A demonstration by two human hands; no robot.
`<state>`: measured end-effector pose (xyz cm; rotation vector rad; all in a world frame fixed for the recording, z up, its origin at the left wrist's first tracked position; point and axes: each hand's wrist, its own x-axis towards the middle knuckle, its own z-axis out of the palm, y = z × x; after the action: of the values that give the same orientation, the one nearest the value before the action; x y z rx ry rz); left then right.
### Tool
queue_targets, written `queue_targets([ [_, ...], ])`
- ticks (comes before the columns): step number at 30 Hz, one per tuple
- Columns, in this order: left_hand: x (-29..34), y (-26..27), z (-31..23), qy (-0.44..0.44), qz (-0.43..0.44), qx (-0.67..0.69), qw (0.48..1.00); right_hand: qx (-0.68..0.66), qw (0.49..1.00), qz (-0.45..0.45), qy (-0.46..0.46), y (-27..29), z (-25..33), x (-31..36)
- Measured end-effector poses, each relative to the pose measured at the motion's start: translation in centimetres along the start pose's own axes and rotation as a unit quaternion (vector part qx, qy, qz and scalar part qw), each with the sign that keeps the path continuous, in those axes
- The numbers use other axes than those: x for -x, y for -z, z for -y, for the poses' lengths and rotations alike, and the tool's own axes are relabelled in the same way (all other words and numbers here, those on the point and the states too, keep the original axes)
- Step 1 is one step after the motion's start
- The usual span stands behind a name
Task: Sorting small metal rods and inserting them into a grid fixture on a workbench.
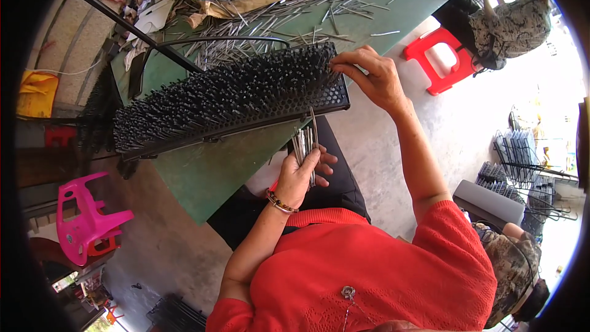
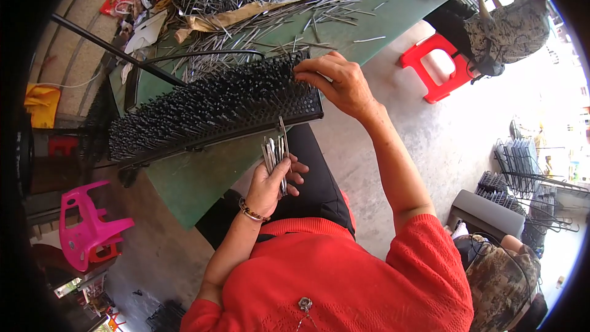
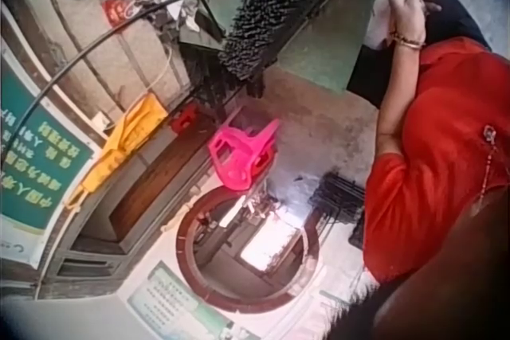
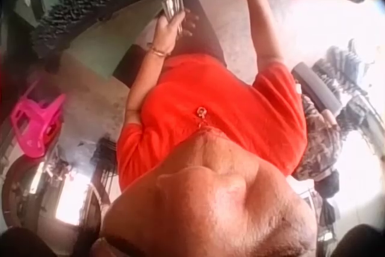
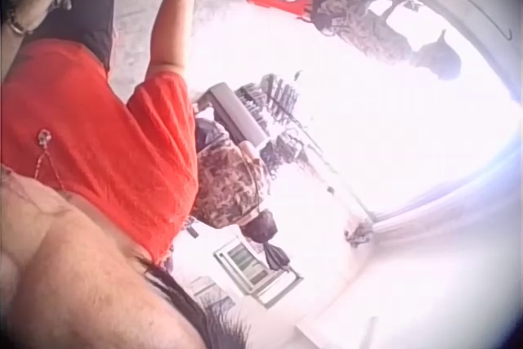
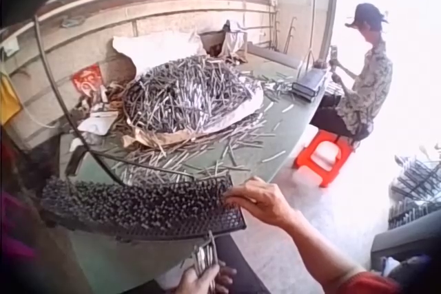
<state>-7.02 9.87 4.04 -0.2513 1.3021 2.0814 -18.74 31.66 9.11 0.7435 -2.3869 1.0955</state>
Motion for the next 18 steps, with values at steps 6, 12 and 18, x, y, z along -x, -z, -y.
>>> queue_targets([
  [6,-0.1,0.2,0.0,-0.002,-0.004,-0.002,1.000,0.002,1.000,0.019,-0.006,0.4,0.4,-0.4],
  [12,-0.2,0.2,0.1,-0.003,-0.002,0.002,1.000,0.019,0.998,0.059,-0.015,1.3,1.1,-0.9],
  [18,-0.2,0.3,0.1,-0.003,-0.002,0.002,1.000,0.021,0.997,0.077,0.003,1.7,1.0,-1.2],
])
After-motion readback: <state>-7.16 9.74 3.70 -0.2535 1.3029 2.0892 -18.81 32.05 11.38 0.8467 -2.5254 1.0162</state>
